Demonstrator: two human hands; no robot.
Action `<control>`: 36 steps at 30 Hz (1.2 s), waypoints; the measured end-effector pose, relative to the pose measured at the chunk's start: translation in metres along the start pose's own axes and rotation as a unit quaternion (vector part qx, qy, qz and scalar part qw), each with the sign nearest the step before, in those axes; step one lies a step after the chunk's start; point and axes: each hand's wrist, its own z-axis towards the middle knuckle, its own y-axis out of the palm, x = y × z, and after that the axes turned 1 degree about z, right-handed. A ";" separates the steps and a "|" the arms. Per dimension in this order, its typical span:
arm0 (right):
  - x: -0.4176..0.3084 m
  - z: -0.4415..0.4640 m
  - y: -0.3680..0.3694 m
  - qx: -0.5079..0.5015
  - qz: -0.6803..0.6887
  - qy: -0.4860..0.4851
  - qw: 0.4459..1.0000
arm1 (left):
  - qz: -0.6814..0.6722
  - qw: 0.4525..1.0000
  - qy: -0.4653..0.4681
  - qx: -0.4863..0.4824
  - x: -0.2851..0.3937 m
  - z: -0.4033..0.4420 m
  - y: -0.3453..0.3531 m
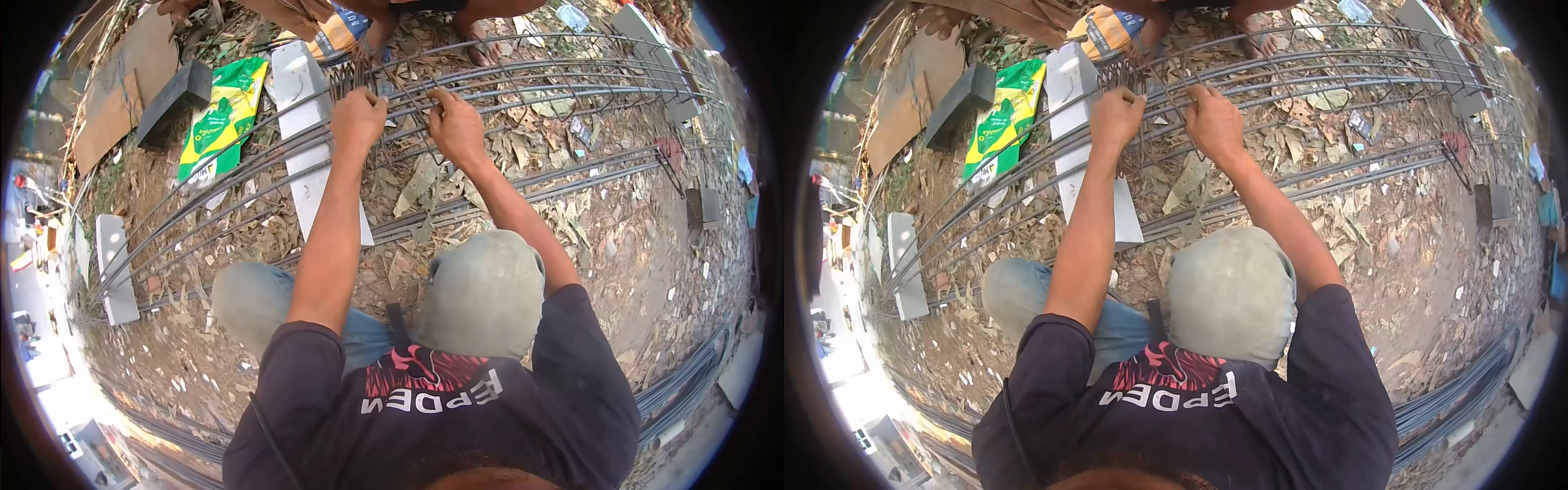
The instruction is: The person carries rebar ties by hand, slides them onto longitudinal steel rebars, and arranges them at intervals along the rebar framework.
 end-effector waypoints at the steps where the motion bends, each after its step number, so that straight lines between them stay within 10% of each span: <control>1: -0.001 0.000 0.000 0.001 -0.004 0.000 1.000 | -0.013 1.000 -0.007 -0.003 0.009 -0.003 0.002; 6: 0.000 0.003 0.003 0.007 -0.003 -0.026 1.000 | -0.111 0.991 -0.067 -0.043 0.023 0.002 0.042; 14: -0.006 0.013 0.006 -0.008 0.009 -0.032 0.999 | -0.510 0.833 -0.168 -0.134 0.025 0.009 0.041; 36: 0.014 0.033 0.008 0.020 0.137 0.016 0.990 | -0.272 0.960 0.001 -0.071 0.040 -0.039 0.067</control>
